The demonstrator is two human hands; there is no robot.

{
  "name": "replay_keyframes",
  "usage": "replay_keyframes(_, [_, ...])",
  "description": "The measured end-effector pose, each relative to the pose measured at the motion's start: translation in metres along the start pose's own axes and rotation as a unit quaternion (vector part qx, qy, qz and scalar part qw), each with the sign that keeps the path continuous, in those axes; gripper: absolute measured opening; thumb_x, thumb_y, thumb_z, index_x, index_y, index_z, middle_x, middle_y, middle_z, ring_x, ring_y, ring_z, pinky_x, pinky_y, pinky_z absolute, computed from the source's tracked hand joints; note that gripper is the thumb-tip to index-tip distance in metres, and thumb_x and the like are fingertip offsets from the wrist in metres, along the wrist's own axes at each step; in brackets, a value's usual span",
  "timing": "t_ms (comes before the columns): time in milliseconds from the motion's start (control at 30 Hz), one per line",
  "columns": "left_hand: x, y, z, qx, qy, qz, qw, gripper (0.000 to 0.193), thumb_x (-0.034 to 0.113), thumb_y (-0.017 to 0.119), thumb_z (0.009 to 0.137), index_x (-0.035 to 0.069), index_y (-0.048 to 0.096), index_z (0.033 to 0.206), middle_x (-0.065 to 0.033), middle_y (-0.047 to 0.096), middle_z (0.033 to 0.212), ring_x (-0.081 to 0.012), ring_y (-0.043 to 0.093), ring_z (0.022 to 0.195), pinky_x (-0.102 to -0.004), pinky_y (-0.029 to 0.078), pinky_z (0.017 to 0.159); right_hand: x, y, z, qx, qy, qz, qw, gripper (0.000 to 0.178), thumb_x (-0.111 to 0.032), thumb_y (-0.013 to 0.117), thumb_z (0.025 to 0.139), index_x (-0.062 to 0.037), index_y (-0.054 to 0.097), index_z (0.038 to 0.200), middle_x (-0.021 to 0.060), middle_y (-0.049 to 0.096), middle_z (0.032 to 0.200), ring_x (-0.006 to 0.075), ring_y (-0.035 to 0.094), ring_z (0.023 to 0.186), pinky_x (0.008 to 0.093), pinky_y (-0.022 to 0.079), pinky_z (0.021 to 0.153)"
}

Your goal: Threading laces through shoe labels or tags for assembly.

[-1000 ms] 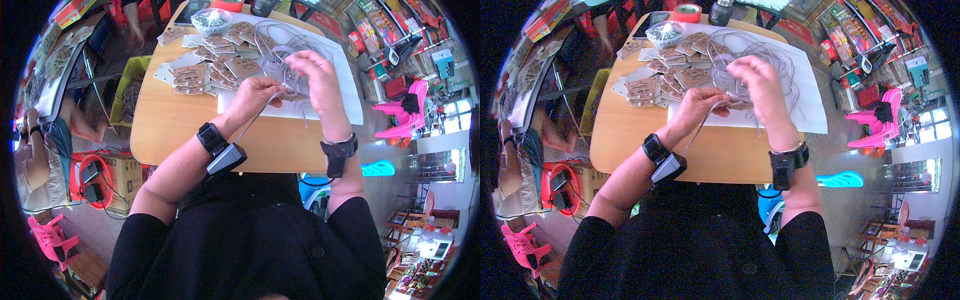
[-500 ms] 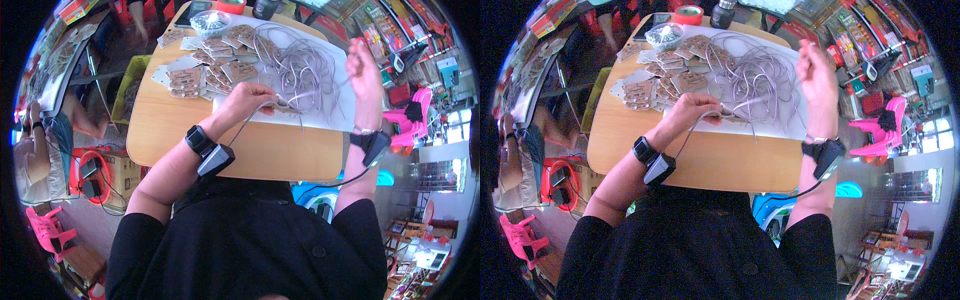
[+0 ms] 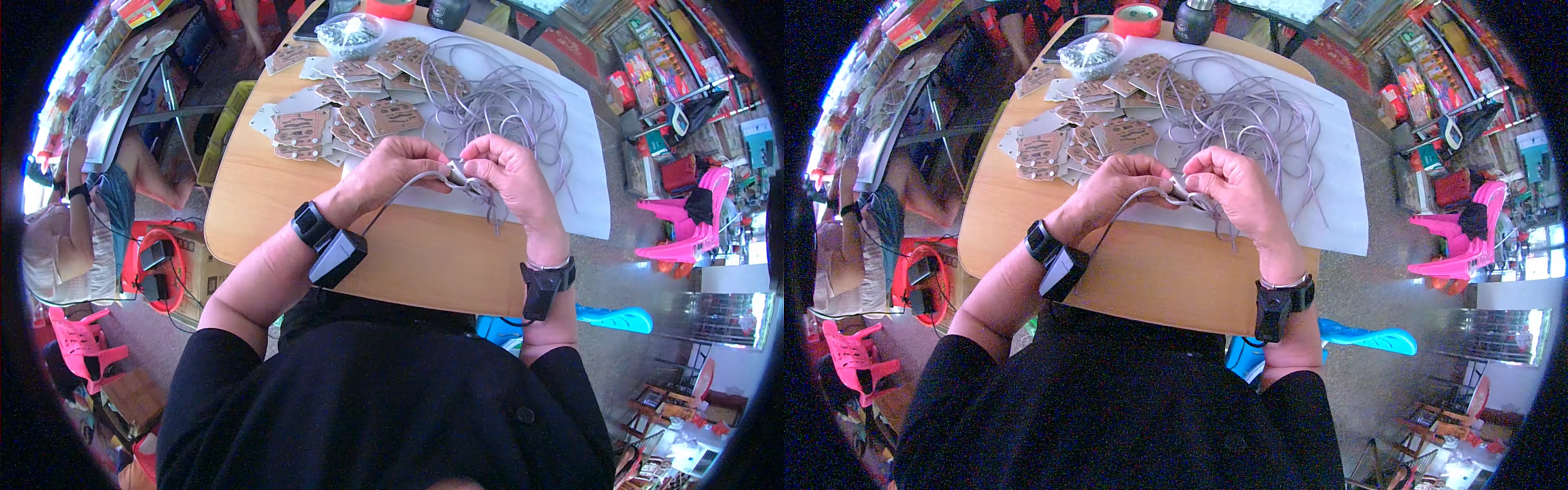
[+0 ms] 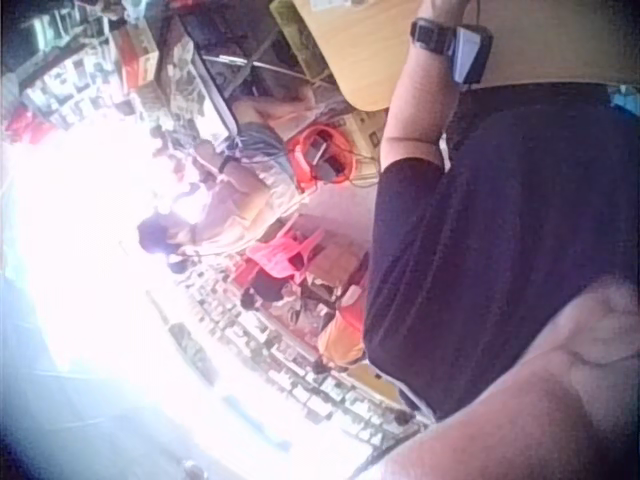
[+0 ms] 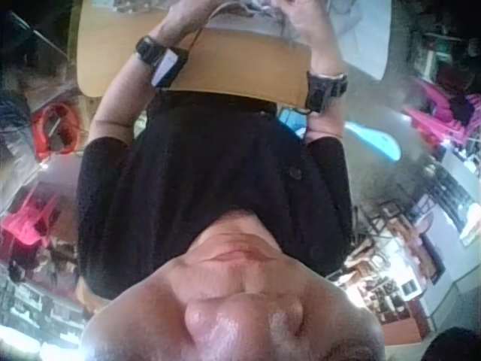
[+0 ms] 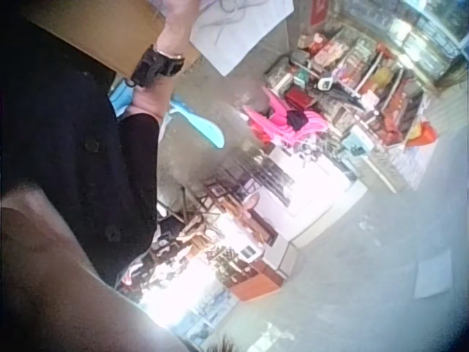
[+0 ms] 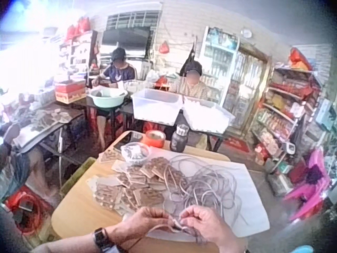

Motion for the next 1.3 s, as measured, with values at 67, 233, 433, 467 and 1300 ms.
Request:
replay_keyframes(67, [0.001,0.002,0.001,0.001,-0.001,0.013,1.000,0.019,0.013,0.062,0.087,-0.002,0.066,0.099,-0.0084,0.067,0.092,-0.0133,0.065,0.082,-0.0243,0.052,0.074,0.002,0.001,-0.002,-0.011,0.005,0.015,1.000,0.011,-0.004,0.056,0.087,-0.0011,0.063,0.095,-0.0011,0.063,0.083,0.0042,0.055,0.075,0.0204,0.045,0.067])
replay_keyframes(233, [0.002,0.003,-0.002,0.000,-0.015,0.013,1.000,0.018,0.013,0.060,0.088,-0.001,0.066,0.098,-0.0066,0.067,0.092,-0.0134,0.064,0.084,-0.0256,0.051,0.080,0.002,0.010,-0.003,-0.013,-0.023,0.033,0.999,0.010,-0.003,0.055,0.088,-0.0007,0.062,0.094,-0.0009,0.062,0.085,0.0045,0.055,0.077,0.0204,0.045,0.068])
replay_keyframes(433, [-0.001,0.002,-0.002,0.004,-0.033,0.063,0.997,0.021,0.014,0.061,0.087,-0.002,0.066,0.100,-0.0067,0.067,0.092,-0.0127,0.064,0.082,-0.0241,0.051,0.076,0.007,0.008,-0.002,0.009,-0.014,-0.012,1.000,0.008,-0.002,0.056,0.086,-0.0009,0.063,0.090,0.0006,0.062,0.082,0.0069,0.056,0.076,0.0225,0.046,0.069])
replay_keyframes(467, [-0.002,0.001,-0.001,0.005,-0.034,0.062,0.997,0.021,0.014,0.061,0.087,-0.002,0.066,0.100,-0.0067,0.067,0.092,-0.0127,0.064,0.082,-0.0241,0.051,0.076,0.000,0.008,-0.003,0.021,-0.052,-0.059,0.997,0.008,-0.001,0.057,0.085,-0.0010,0.063,0.090,0.0018,0.062,0.082,0.0088,0.057,0.076,0.0236,0.046,0.069])
replay_keyframes(1300, [-0.007,0.004,0.002,-0.027,-0.019,0.022,0.999,0.022,0.013,0.058,0.089,-0.006,0.062,0.100,-0.0112,0.066,0.094,-0.0189,0.067,0.082,-0.0272,0.054,0.079,-0.020,0.016,-0.010,0.018,-0.135,-0.226,0.965,0.008,-0.005,0.054,0.086,0.0009,0.059,0.089,0.0109,0.059,0.083,0.0233,0.060,0.075,0.0317,0.047,0.067])
Point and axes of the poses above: each hand's wrist, its own z-axis towards the middle knuckle, its own y-axis out of the palm, x = y × z, the point moved 8 cm from there along z, towards the middle knuckle
